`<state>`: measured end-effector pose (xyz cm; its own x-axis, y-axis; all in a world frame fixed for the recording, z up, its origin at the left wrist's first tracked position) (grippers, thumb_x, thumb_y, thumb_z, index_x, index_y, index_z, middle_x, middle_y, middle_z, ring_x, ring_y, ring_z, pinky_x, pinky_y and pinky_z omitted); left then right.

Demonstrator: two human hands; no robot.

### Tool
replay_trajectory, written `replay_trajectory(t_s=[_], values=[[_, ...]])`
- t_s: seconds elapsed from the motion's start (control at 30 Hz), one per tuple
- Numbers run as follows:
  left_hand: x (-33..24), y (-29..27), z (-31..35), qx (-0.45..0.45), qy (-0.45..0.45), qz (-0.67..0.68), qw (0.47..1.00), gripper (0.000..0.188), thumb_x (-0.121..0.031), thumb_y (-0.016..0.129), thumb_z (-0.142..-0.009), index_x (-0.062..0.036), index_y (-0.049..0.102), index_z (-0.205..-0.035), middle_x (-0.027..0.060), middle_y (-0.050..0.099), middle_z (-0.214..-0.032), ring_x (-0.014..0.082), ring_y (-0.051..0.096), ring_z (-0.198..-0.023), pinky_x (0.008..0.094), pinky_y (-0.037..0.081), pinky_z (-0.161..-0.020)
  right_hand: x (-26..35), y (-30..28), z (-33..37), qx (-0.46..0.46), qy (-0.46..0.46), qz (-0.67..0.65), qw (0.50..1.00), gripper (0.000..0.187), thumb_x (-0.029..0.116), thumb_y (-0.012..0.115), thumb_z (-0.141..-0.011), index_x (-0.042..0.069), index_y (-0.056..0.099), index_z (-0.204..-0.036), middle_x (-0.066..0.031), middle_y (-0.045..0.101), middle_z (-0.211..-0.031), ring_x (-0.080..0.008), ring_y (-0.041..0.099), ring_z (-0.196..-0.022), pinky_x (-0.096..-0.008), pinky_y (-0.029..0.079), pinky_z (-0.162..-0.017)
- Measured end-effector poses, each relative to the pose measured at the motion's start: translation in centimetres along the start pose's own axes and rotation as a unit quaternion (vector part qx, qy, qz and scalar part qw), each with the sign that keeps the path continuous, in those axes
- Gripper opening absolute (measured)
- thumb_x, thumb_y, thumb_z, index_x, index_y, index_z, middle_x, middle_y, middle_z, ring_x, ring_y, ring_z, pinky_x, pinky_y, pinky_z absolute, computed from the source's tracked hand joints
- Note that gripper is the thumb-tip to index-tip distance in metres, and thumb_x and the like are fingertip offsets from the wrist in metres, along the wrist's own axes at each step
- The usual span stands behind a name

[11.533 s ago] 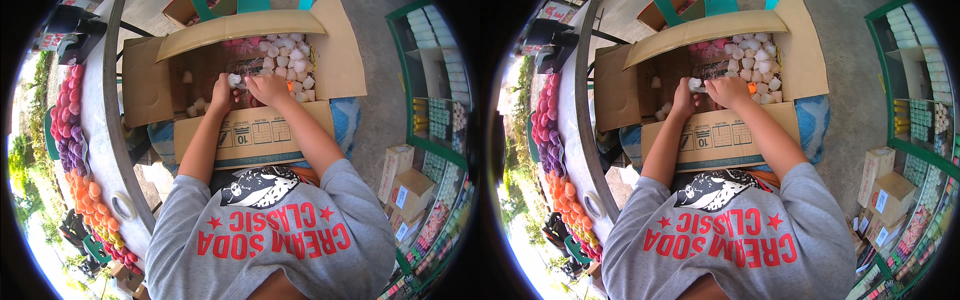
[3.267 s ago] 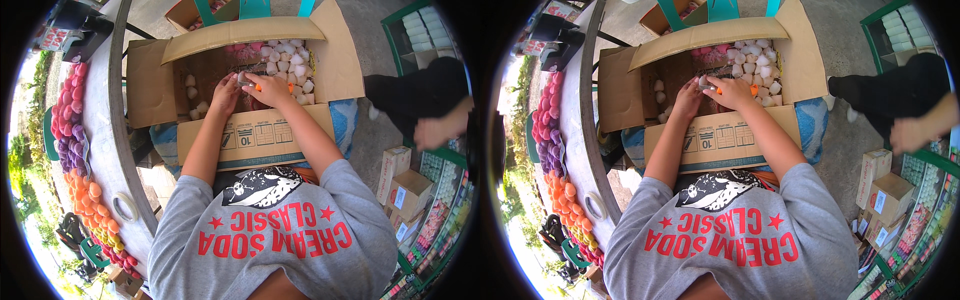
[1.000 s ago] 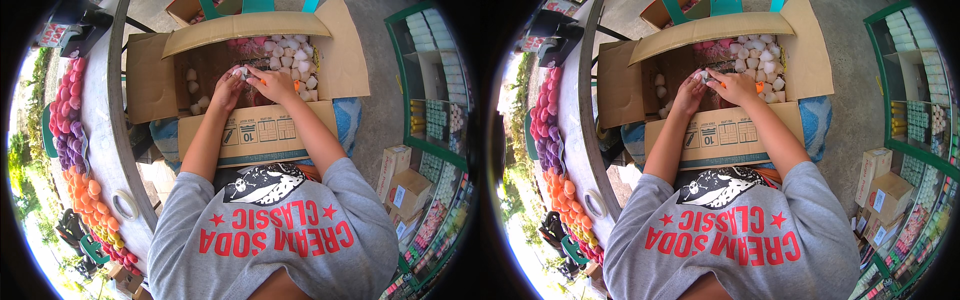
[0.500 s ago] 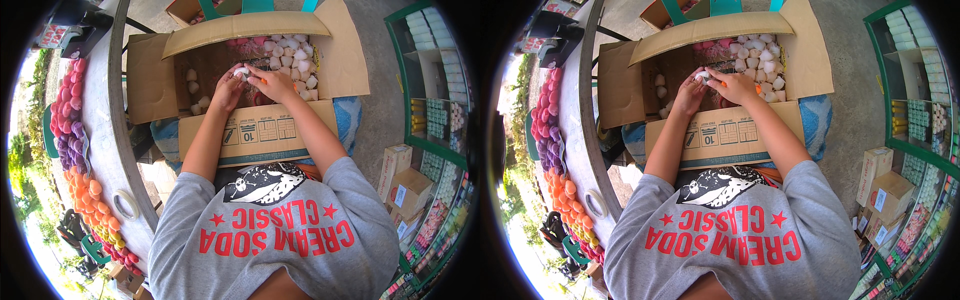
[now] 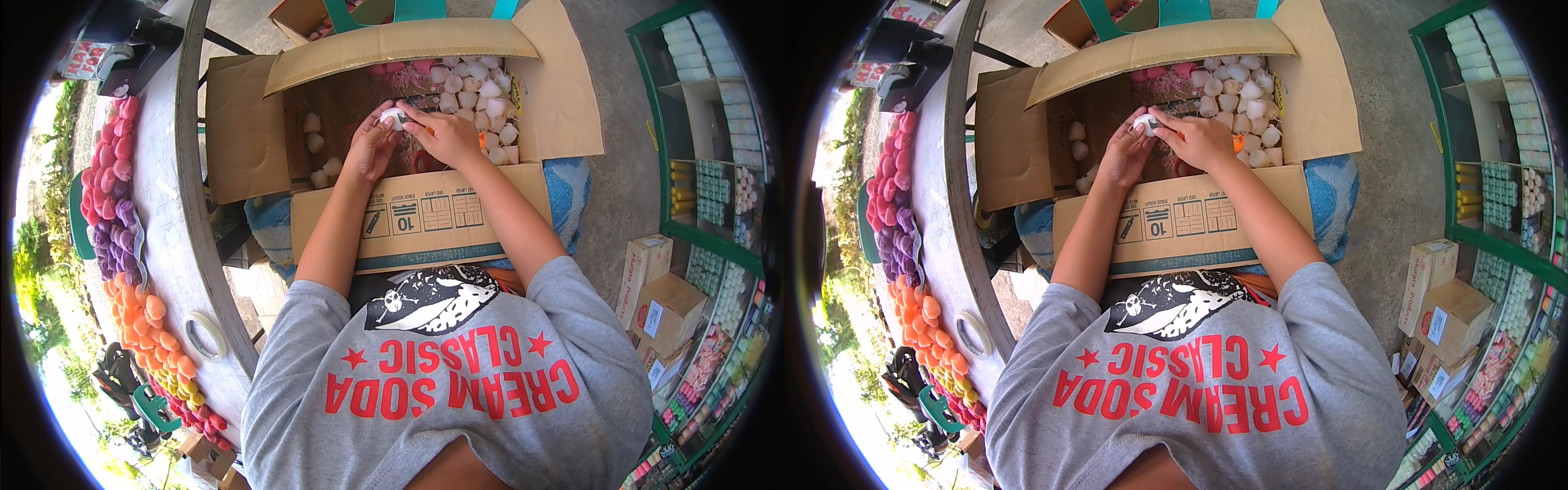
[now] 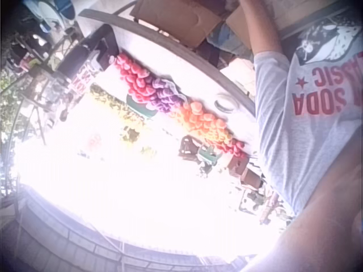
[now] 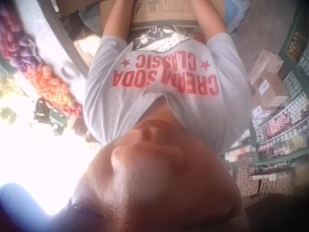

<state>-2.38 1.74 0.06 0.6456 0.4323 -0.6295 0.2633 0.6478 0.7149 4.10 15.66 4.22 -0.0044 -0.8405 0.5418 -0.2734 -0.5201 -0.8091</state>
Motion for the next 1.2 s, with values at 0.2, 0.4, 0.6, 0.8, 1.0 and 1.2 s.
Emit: replay_trajectory(t_s=[0.2,0.4,0.6,0.8,1.0,1.2], values=[[-0.2,0.4,0.1,0.025,0.012,0.009,1.0,0.046,-0.007,0.057,-0.088,-0.0017,0.04,-0.13,0.0108,0.053,-0.123,0.0192,0.054,-0.111,0.0317,0.044,-0.097,-0.5,0.3,0.1,-0.007,0.022,-0.073,0.997,0.037,0.051,0.048,-0.089,0.036,0.058,-0.121,-0.0027,0.066,-0.068,-0.0259,0.064,-0.062,-0.0359,0.049,-0.051],[-0.4,0.9,0.2,0.019,0.015,0.018,1.0,0.041,-0.012,0.055,-0.09,-0.0014,0.041,-0.128,0.0105,0.054,-0.121,0.0195,0.054,-0.112,0.0322,0.045,-0.098,-1.3,0.7,0.0,0.055,0.083,-0.117,0.988,0.037,0.051,0.048,-0.089,0.035,0.059,-0.12,-0.0045,0.065,-0.066,-0.0248,0.064,-0.062,-0.0349,0.049,-0.054],[0.1,0.2,0.0,-0.067,-0.019,0.042,0.997,0.028,-0.026,0.05,-0.094,-0.0039,0.052,-0.11,0.0077,0.059,-0.103,0.0171,0.059,-0.094,0.0323,0.051,-0.082,-1.4,-0.2,-0.1,0.07,0.137,-0.097,0.983,0.043,0.053,0.048,-0.088,0.034,0.053,-0.127,-0.0049,0.062,-0.061,-0.0263,0.064,-0.062,-0.0358,0.048,-0.055],[0.6,-2.7,-0.3,-0.109,-0.107,-0.006,0.988,0.041,-0.05,0.039,-0.092,-0.012,0.054,-0.086,0.0024,0.055,-0.068,0.0128,0.047,-0.054,0.0271,0.035,-0.05,0.2,0.2,0.0,0.037,-0.042,-0.033,0.998,0.045,0.052,0.049,-0.088,0.035,0.05,-0.129,-0.0027,0.066,-0.072,-0.0232,0.065,-0.064,-0.0347,0.048,-0.053],[0.5,-0.4,0.0,-0.167,-0.122,-0.097,0.973,0.035,-0.049,0.04,-0.088,-0.017,0.053,-0.083,-0.0022,0.051,-0.072,0.0106,0.043,-0.056,0.027,0.032,-0.05,1.1,0.2,0.3,0.064,-0.08,-0.01,0.995,0.042,0.045,0.052,-0.089,0.034,0.05,-0.13,-0.002,0.062,-0.071,-0.0215,0.061,-0.061,-0.0342,0.048,-0.053],[0.7,-1.0,-0.2,-0.192,-0.102,-0.111,0.97,0.031,-0.048,0.045,-0.086,-0.019,0.054,-0.083,-0.0035,0.054,-0.073,0.0098,0.043,-0.058,0.0264,0.033,-0.054,1.0,0.3,0.3,0.081,-0.063,0.009,0.995,0.038,0.045,0.051,-0.089,0.033,0.055,-0.125,-0.0028,0.062,-0.071,-0.0226,0.061,-0.06,-0.0352,0.048,-0.054]])
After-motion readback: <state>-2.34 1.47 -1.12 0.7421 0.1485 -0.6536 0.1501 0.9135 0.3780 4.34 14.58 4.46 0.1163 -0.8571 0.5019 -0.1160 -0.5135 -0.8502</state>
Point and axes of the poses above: each hand's wrist, its own z-axis away from the middle knuckle, its own y-axis out of the palm, x = y × z, the point moved 4 cm from there along -z, towards the middle knuckle
